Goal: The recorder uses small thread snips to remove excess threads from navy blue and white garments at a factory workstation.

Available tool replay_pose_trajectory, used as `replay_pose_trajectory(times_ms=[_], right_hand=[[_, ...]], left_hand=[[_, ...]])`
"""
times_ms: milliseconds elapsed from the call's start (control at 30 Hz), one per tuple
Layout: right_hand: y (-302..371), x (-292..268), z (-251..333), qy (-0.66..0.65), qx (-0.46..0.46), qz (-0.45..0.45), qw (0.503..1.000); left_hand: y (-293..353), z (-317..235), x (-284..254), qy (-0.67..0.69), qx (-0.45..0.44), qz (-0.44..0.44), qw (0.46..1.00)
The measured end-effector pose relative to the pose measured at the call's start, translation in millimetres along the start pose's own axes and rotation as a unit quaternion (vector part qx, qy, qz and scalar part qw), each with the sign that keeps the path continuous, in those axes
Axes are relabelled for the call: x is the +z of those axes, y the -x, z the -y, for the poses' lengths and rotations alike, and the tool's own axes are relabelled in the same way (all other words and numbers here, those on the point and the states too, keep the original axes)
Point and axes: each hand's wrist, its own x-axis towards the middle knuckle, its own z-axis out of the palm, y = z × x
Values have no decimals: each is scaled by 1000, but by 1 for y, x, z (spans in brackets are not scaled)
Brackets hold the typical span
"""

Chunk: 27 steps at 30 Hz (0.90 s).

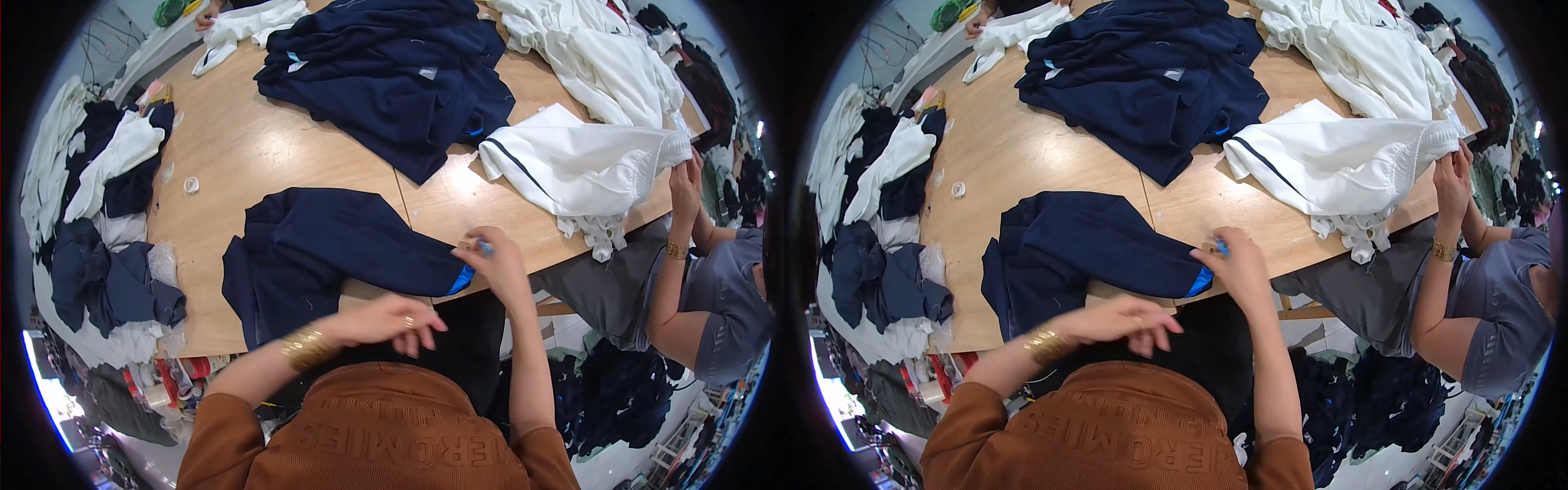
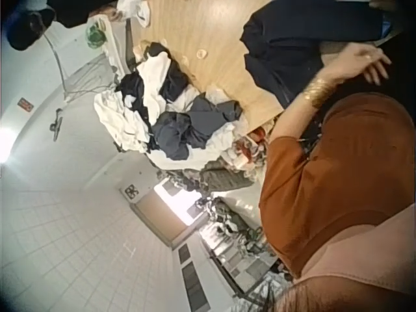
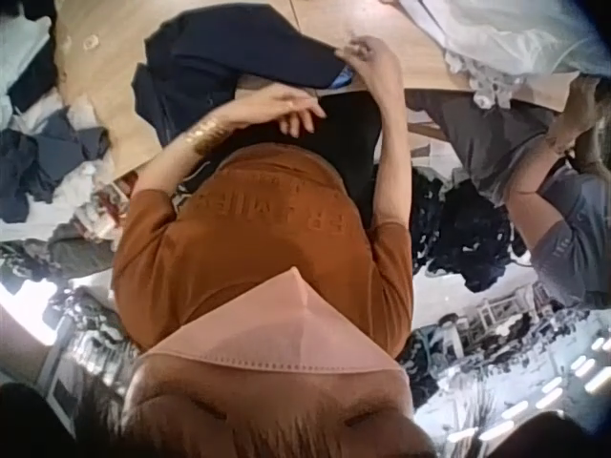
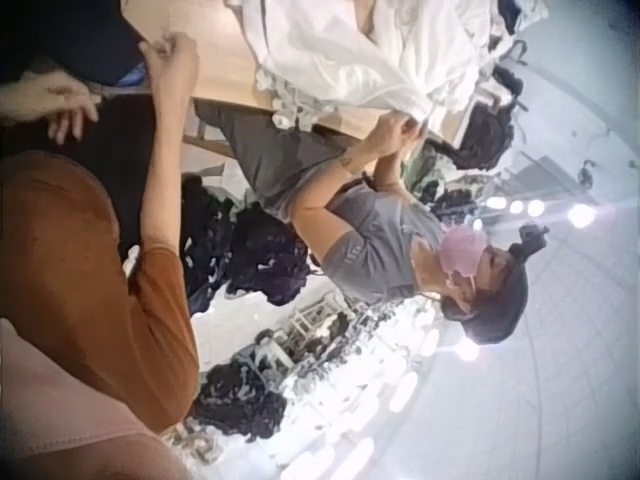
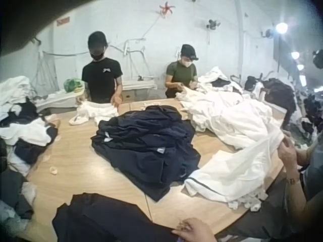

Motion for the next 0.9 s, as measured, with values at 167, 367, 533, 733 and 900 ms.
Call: replay_pose_trajectory(times_ms=[167,367,533,733,900], right_hand=[[-6,9,70,-244,124,115,955],[-13,9,70,-247,58,-25,967],[-29,21,28,-82,53,-25,995],[-43,27,25,-17,84,159,984],[-10,13,76,-97,-31,88,991]], left_hand=[[-23,9,13,308,116,-44,943],[-5,-1,-15,392,203,-207,873],[-7,21,16,275,59,-94,955],[-16,16,24,291,90,-66,950],[-3,-10,12,489,188,-112,845]])
